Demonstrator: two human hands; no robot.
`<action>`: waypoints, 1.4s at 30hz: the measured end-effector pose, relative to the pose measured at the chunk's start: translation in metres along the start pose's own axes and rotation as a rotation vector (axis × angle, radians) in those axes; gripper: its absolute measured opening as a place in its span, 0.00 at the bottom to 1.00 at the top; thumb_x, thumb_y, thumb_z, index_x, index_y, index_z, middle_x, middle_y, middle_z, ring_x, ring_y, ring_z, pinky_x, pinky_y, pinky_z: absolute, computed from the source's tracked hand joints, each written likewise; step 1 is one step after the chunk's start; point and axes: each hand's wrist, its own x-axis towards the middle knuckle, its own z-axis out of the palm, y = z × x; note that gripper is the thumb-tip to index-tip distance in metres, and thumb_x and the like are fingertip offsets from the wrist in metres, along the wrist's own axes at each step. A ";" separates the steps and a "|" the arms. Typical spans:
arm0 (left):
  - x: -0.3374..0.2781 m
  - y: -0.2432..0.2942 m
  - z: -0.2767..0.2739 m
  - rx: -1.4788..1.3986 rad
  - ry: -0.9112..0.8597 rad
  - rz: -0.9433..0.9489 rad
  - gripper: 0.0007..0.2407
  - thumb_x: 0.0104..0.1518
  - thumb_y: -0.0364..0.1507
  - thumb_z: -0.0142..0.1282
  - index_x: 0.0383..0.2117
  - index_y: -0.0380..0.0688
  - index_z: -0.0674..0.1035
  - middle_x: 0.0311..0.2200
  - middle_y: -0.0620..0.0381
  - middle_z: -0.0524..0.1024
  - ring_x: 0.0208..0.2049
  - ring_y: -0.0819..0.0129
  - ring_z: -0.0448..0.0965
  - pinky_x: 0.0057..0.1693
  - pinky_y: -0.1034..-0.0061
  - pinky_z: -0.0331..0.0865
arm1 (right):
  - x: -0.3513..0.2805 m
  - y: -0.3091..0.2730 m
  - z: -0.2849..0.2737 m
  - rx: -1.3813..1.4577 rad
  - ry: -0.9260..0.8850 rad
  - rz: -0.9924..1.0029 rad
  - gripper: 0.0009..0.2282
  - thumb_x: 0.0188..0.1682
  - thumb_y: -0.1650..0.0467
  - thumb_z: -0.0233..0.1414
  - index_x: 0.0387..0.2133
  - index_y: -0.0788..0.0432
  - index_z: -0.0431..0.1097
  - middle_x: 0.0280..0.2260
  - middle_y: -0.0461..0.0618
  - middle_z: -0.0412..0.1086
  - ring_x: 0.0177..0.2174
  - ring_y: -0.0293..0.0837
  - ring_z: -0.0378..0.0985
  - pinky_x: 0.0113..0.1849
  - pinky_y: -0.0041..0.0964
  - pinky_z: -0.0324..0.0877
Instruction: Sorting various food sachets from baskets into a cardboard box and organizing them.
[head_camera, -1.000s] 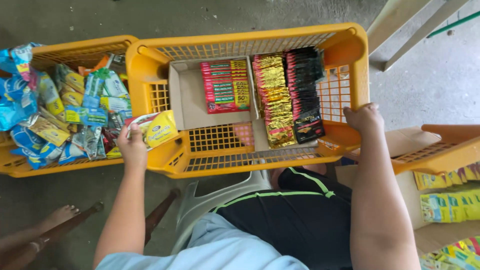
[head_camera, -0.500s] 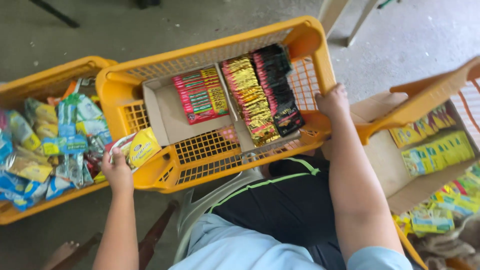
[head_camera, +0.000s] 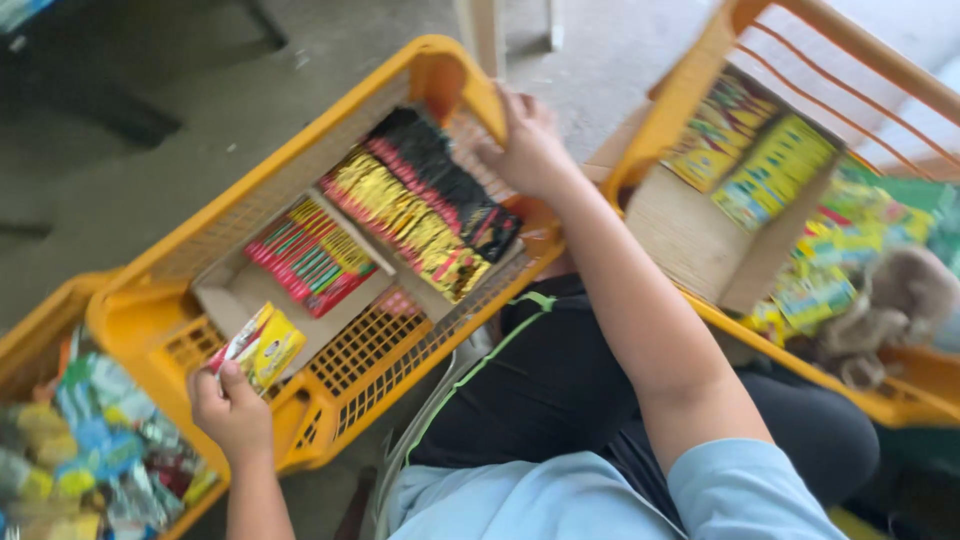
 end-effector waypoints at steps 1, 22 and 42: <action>0.007 0.024 0.018 -0.015 -0.031 0.032 0.10 0.74 0.30 0.53 0.42 0.32 0.75 0.41 0.45 0.72 0.42 0.56 0.71 0.53 0.66 0.66 | -0.018 -0.006 -0.027 -0.006 0.026 0.038 0.36 0.47 0.61 0.61 0.67 0.55 0.51 0.58 0.72 0.58 0.56 0.70 0.60 0.56 0.57 0.59; -0.069 0.570 0.298 -0.803 -1.065 0.576 0.09 0.67 0.33 0.58 0.42 0.39 0.77 0.27 0.60 0.76 0.30 0.76 0.72 0.40 0.79 0.70 | -0.336 0.267 -0.237 0.363 0.540 0.476 0.07 0.67 0.70 0.49 0.49 0.61 0.73 0.41 0.57 0.70 0.36 0.41 0.71 0.41 0.33 0.69; -0.086 0.566 0.339 -0.907 -1.396 0.198 0.16 0.62 0.33 0.61 0.49 0.39 0.72 0.39 0.60 0.82 0.41 0.77 0.81 0.46 0.80 0.75 | -0.279 0.185 -0.240 0.999 0.592 0.280 0.25 0.49 0.79 0.64 0.58 0.64 0.62 0.51 0.55 0.73 0.49 0.40 0.79 0.50 0.35 0.78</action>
